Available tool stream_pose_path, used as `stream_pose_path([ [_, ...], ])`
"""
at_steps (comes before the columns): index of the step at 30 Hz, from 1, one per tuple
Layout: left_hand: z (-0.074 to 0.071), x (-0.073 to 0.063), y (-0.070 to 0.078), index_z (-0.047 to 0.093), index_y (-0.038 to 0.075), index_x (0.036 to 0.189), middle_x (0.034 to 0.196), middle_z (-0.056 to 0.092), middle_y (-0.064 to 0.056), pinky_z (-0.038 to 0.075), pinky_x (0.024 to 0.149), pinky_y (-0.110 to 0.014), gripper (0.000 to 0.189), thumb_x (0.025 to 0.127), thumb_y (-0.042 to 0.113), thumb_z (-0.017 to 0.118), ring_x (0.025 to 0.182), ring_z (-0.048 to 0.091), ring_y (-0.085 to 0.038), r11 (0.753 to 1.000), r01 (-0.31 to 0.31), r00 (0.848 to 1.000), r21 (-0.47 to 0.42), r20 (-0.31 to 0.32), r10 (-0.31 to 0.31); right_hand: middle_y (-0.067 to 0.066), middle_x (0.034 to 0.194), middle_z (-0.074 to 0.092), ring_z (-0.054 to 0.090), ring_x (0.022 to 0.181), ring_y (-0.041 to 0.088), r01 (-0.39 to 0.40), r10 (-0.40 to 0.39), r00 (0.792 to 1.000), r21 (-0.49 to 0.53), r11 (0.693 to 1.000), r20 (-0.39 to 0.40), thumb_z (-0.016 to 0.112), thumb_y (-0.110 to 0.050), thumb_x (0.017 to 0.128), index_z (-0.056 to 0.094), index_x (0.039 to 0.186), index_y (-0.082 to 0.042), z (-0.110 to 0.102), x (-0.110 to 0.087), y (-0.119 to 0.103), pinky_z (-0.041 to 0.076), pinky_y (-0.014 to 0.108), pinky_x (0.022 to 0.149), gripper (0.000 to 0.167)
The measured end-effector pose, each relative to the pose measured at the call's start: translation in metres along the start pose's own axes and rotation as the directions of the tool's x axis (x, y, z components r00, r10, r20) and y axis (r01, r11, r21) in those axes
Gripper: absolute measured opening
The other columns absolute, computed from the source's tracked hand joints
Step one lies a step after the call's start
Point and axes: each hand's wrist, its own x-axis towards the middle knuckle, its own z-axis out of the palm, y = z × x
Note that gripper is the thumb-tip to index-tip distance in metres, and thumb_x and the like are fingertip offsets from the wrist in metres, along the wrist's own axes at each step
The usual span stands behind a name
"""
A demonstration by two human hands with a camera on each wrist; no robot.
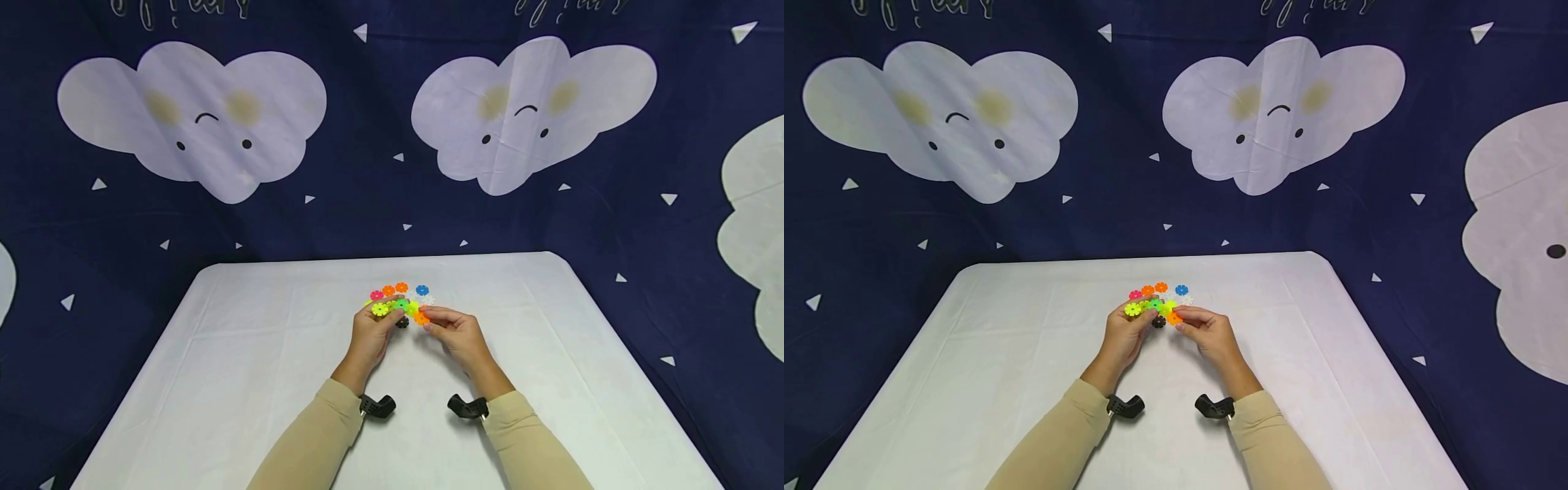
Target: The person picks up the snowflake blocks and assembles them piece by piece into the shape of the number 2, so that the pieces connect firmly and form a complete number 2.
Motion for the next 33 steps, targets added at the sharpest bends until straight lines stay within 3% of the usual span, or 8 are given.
stream_pose_path([
  [12, -0.001, 0.0, 0.0, 0.055, -0.025, 0.131, 0.132, 0.062, -0.036, 0.057, 0.097, -0.033, 0.041, 0.094, -0.014, 0.071, 0.111, 0.07, -0.021, 1.0, -0.024, 1.0, 0.006, -0.006, 0.024, 0.034, 0.128, 0.064, 0.065, 0.123, 0.031, 0.021, -0.021, 0.998, 0.004, 1.0, -0.051, 0.073, 0.018, 0.09, 0.072, 0.118, 0.015, 0.007, -0.002, 0.0, 0.057, 0.035, 0.098, 0.028],
  [23, -0.001, -0.001, 0.0, 0.049, -0.028, 0.134, 0.137, 0.053, -0.042, 0.055, 0.1, -0.033, 0.048, 0.094, -0.015, 0.071, 0.114, 0.07, -0.024, 0.999, -0.042, 0.999, 0.016, 0.005, 0.042, 0.03, 0.126, 0.068, 0.067, 0.119, 0.027, 0.033, -0.035, 0.998, -0.03, 0.999, -0.06, 0.074, 0.016, 0.09, 0.073, 0.116, 0.013, 0.009, -0.005, -0.001, 0.057, 0.034, 0.097, 0.026],
  [33, 0.004, -0.002, 0.003, 0.064, -0.018, 0.127, 0.124, 0.07, -0.025, 0.056, 0.098, -0.035, 0.036, 0.092, -0.017, 0.072, 0.113, 0.071, -0.025, 0.995, -0.1, 0.995, 0.015, -0.027, 0.1, 0.027, 0.124, 0.069, 0.068, 0.118, 0.023, 0.066, -0.075, 0.995, -0.128, 0.99, -0.069, 0.078, 0.013, 0.089, 0.074, 0.115, 0.013, 0.012, -0.006, -0.001, 0.057, 0.031, 0.095, 0.026],
])
